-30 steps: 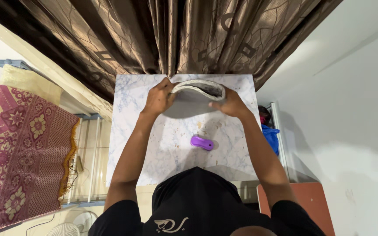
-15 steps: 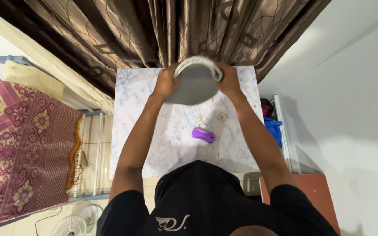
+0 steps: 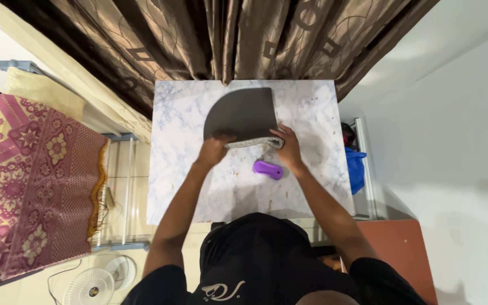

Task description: The person scrubs a circular patterned mat on a white table using a purple scrubbing tool. They flip the mat over to clean the plain grey underside and then flip it back to continue scrubbing the patterned side. The person uses both hands to hold the mat and scrub it thoroughly.

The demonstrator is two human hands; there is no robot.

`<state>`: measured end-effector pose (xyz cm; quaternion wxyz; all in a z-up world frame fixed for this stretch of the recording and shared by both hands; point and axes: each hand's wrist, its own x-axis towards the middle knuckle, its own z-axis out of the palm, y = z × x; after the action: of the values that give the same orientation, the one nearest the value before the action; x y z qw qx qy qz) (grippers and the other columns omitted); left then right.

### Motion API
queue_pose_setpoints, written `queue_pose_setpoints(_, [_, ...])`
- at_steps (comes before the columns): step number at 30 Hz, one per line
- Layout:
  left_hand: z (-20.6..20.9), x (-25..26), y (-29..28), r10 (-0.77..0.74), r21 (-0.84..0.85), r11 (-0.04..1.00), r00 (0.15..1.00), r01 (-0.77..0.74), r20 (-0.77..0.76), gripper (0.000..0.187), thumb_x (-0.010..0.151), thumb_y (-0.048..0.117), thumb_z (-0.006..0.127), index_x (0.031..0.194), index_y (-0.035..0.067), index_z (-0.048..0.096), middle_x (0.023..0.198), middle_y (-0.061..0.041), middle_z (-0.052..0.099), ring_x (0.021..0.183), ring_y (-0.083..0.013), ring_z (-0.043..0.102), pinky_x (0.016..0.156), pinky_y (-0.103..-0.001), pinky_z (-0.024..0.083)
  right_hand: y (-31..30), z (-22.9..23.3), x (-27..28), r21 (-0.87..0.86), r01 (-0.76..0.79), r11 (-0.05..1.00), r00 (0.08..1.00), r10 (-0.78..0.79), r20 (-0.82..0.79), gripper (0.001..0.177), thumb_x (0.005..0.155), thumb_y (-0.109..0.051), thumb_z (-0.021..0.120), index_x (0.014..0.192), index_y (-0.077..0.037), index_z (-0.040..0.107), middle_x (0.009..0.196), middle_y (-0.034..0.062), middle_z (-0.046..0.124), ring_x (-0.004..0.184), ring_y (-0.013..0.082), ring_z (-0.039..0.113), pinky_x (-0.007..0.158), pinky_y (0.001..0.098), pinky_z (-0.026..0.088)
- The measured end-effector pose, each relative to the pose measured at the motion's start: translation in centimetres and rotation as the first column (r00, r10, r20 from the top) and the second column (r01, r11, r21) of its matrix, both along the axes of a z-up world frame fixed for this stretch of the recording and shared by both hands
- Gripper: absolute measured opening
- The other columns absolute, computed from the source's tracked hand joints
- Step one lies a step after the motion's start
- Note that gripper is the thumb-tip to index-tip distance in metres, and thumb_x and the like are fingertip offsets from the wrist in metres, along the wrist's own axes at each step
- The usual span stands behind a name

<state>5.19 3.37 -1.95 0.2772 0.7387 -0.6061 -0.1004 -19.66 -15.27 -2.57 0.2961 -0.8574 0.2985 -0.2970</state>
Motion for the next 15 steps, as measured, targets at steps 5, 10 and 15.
queue_pose_setpoints(5, [-5.7,-1.3,2.1,0.064,-0.035,0.997,0.996,-0.067,-0.068,0.041,0.083,0.016,0.075,0.124,0.018,0.074,0.121,-0.014,0.072,0.103,-0.0367,0.070,0.088,-0.046,0.057,5.6,-6.1,1.4,0.531,0.079,0.844,0.911,-0.278,0.305,0.069,0.079,-0.003,0.081,0.143,-0.002,0.055,0.132,0.0151,0.068,0.121,0.0255,0.067,0.104,0.0353,0.054])
queue_pose_setpoints(10, [-5.1,-2.3,4.0,0.003,-0.074,0.997,0.982,-0.017,-0.190,0.044,0.080,0.029,0.079,0.118,0.007,0.071,0.114,-0.019,0.072,0.099,-0.0405,0.069,0.086,-0.048,0.056,7.2,-6.0,1.6,0.294,0.286,0.912,0.925,-0.342,0.163,0.089,0.071,-0.009,0.091,0.147,0.003,0.046,0.135,0.0211,0.060,0.121,0.0313,0.061,0.102,0.0381,0.051])
queue_pose_setpoints(15, [-7.2,-2.4,3.5,0.071,0.049,0.997,0.979,-0.063,-0.191,0.034,0.094,0.035,0.072,0.113,0.008,0.074,0.103,-0.020,0.074,0.095,-0.0426,0.070,0.083,-0.051,0.056,7.2,-5.6,1.5,0.289,0.357,0.888,0.931,-0.364,-0.031,0.120,0.070,-0.031,0.091,0.160,0.008,0.020,0.133,0.0268,0.055,0.114,0.0360,0.062,0.099,0.0408,0.052])
